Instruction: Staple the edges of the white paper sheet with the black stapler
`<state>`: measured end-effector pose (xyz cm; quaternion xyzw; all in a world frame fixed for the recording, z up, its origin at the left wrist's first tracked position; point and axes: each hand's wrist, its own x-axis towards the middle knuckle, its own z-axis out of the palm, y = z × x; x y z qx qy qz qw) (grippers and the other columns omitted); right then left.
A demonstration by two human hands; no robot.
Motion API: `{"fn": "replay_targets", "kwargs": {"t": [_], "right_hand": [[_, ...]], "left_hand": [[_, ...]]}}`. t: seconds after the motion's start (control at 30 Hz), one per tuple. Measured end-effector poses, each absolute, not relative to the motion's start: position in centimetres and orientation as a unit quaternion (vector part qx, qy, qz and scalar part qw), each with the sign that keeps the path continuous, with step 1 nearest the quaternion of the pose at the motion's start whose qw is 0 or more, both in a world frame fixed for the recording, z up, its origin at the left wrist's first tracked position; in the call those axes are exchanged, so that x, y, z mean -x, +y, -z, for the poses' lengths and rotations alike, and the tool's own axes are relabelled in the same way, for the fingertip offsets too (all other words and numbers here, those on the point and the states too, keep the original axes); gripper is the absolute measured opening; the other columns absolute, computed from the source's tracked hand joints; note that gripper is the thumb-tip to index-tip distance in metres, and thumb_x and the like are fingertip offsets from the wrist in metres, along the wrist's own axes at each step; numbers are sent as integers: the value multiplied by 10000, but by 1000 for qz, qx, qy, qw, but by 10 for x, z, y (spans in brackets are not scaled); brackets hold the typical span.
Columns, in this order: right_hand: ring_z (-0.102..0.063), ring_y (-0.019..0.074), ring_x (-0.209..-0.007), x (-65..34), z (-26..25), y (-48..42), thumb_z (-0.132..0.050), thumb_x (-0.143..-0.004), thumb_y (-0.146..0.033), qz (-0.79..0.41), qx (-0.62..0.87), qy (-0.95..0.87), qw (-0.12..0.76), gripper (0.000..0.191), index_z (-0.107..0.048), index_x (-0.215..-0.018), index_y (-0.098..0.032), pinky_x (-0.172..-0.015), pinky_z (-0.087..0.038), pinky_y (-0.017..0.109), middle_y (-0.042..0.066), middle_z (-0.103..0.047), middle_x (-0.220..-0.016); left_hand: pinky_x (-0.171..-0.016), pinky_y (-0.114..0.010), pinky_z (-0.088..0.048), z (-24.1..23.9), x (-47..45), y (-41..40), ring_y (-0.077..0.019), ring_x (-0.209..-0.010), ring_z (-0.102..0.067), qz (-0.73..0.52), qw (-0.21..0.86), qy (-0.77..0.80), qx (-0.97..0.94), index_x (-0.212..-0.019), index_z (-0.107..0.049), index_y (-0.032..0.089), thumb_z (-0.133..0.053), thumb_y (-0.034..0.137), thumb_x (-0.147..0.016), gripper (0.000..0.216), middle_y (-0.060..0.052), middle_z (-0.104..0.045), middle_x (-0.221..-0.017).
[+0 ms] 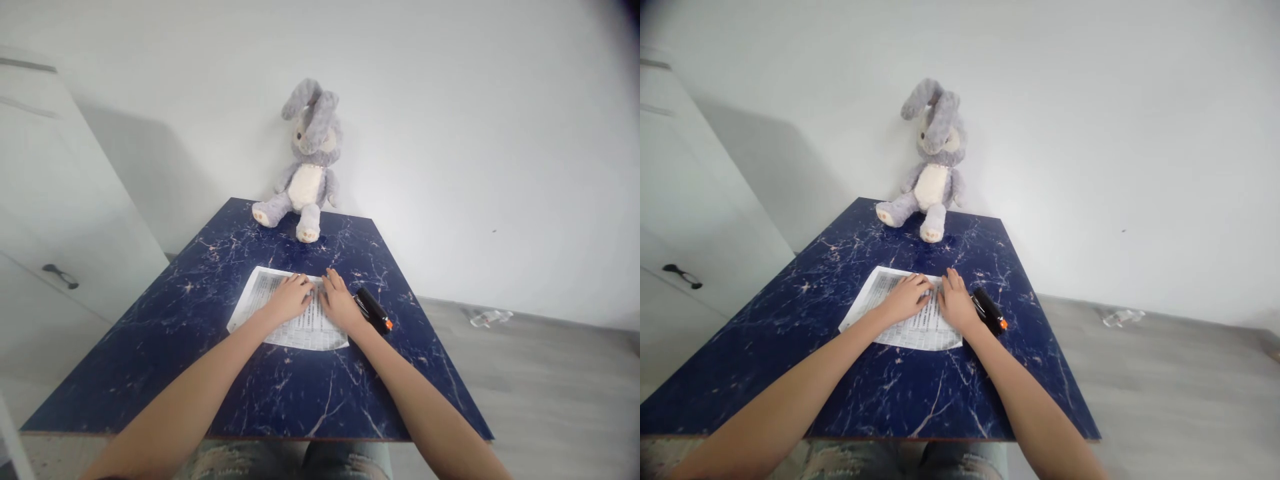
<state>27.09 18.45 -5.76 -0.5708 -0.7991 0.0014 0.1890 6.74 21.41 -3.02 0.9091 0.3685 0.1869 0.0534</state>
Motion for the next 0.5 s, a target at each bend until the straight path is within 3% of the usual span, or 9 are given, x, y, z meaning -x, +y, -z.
{"fn": "replay_targets", "kwargs": {"t": [0.2, 0.5], "right_hand": [[-251, 378, -1591, -264, 60, 181, -369, -1089, -407, -15, 616, -776, 137, 640, -390, -1570, 15, -1267, -255, 578, 303, -276, -1677], [-247, 397, -1586, -258, 56, 179, -382, -1063, -350, -5, 610, -775, 165, 621, -408, -1548, 36, -1258, -248, 610, 315, -309, -1658]], "left_hand": [[-981, -445, -453, 31, -68, 214, -282, -1168, -577, -188, 54, 369, -908, -1126, -670, 213, -586, 220, -985, 164, -90, -638, -1195], [-974, -450, -465, 30, -74, 208, -301, -1180, -581, -175, 34, 407, -896, -1117, -661, 191, -528, 186, -993, 182, -124, -636, -1192]]}}
